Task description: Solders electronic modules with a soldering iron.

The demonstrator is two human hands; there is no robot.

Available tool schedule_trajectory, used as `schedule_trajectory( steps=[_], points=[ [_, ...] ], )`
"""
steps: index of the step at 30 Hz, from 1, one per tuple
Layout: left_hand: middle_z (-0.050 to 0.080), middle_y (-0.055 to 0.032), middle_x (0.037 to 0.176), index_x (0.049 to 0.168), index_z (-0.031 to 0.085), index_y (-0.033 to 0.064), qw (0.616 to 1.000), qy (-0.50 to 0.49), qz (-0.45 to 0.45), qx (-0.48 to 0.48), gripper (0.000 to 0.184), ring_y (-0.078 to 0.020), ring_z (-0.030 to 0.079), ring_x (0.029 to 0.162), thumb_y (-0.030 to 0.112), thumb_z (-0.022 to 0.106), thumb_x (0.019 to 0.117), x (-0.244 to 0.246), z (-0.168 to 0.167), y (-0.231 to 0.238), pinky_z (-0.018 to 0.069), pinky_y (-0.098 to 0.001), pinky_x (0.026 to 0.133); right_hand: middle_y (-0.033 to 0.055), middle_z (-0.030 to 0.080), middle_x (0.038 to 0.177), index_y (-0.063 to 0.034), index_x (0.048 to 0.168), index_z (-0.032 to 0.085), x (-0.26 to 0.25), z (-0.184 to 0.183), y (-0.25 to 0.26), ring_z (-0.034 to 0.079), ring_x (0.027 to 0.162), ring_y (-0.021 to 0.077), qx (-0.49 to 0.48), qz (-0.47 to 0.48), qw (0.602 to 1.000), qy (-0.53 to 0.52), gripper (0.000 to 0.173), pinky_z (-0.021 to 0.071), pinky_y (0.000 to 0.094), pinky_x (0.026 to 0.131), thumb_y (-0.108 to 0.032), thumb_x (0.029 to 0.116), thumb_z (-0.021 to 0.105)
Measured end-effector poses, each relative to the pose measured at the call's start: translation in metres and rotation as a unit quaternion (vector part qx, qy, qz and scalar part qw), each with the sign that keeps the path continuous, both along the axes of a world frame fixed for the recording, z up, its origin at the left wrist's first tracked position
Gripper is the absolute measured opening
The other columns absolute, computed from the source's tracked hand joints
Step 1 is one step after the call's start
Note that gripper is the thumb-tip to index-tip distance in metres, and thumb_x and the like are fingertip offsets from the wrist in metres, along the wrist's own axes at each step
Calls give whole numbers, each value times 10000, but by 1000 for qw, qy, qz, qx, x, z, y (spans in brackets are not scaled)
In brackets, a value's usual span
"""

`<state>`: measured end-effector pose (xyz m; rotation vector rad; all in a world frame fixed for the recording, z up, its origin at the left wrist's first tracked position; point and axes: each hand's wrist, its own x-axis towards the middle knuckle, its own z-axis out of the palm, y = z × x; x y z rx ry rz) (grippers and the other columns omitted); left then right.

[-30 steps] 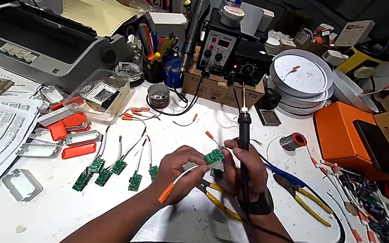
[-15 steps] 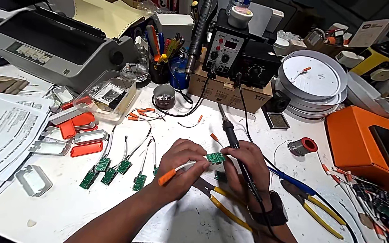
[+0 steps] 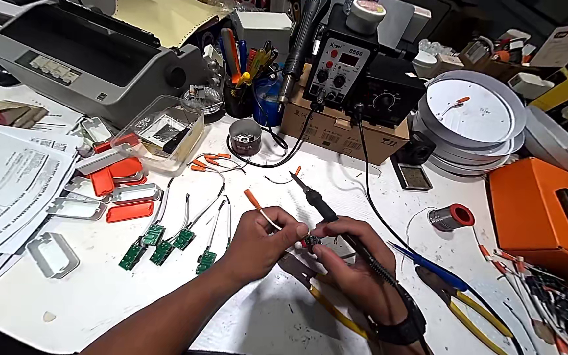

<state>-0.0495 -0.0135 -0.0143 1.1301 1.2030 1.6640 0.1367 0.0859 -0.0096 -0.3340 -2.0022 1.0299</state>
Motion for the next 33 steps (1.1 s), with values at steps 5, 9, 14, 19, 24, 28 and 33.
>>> schedule_trajectory(
  steps=[5, 9, 14, 19, 24, 28, 33],
  points=[
    [745, -9, 875, 1009, 714, 5, 998, -23, -49, 21, 101, -66, 705, 784, 77, 708, 938, -6, -2, 0, 599, -235, 733, 59, 756, 988, -29, 1150, 598, 1, 3, 1, 730, 904, 160, -72, 16, 997, 13, 301, 619, 313, 825, -25, 885, 740],
    [741, -20, 821, 985, 714, 15, 995, -82, -36, -34, 55, -101, 717, 762, 48, 684, 953, -2, 2, 1, 614, -281, 771, 61, 755, 947, -6, 1162, 577, 0, 5, -1, 729, 834, 152, -95, 3, 996, 4, 320, 623, 286, 745, -35, 888, 739],
    [739, -47, 801, 961, 707, 4, 986, -148, -51, -57, 63, -122, 720, 754, 28, 649, 969, -1, 0, 4, 616, -295, 780, 55, 753, 928, 4, 1164, 570, 0, 7, -2, 728, 809, 142, -107, 0, 994, 4, 328, 623, 274, 730, -31, 886, 742],
    [739, -66, 786, 935, 704, -10, 981, -174, -41, -70, 90, -127, 720, 734, 15, 628, 975, 1, 1, 4, 616, -282, 766, 51, 750, 910, 9, 1168, 570, 0, 8, -3, 726, 804, 138, -112, -3, 994, 1, 326, 621, 270, 726, -31, 889, 734],
    [731, -72, 778, 924, 705, -14, 980, -183, -31, -70, 88, -128, 711, 738, 17, 637, 970, 3, 0, 4, 608, -283, 772, 47, 745, 907, 13, 1175, 568, 0, 8, -3, 722, 806, 138, -109, -3, 994, -2, 344, 619, 271, 727, -36, 883, 741],
    [736, -15, 887, 969, 733, 20, 996, -74, -30, 43, 88, -76, 695, 819, 104, 709, 961, 0, -7, 2, 590, -256, 785, 32, 742, 971, -18, 1180, 578, 1, 7, 0, 707, 907, 117, -50, 18, 999, 1, 372, 595, 266, 834, -34, 861, 769],
    [672, -29, 1024, 1038, 743, 73, 976, 131, -13, 175, 93, -79, 640, 992, 123, 729, 961, 1, -3, -3, 553, -222, 870, 52, 737, 1040, -104, 1190, 603, 0, -1, 0, 711, 989, 153, 87, -19, 995, 53, 351, 606, 305, 873, -54, 876, 752]
  ],
)
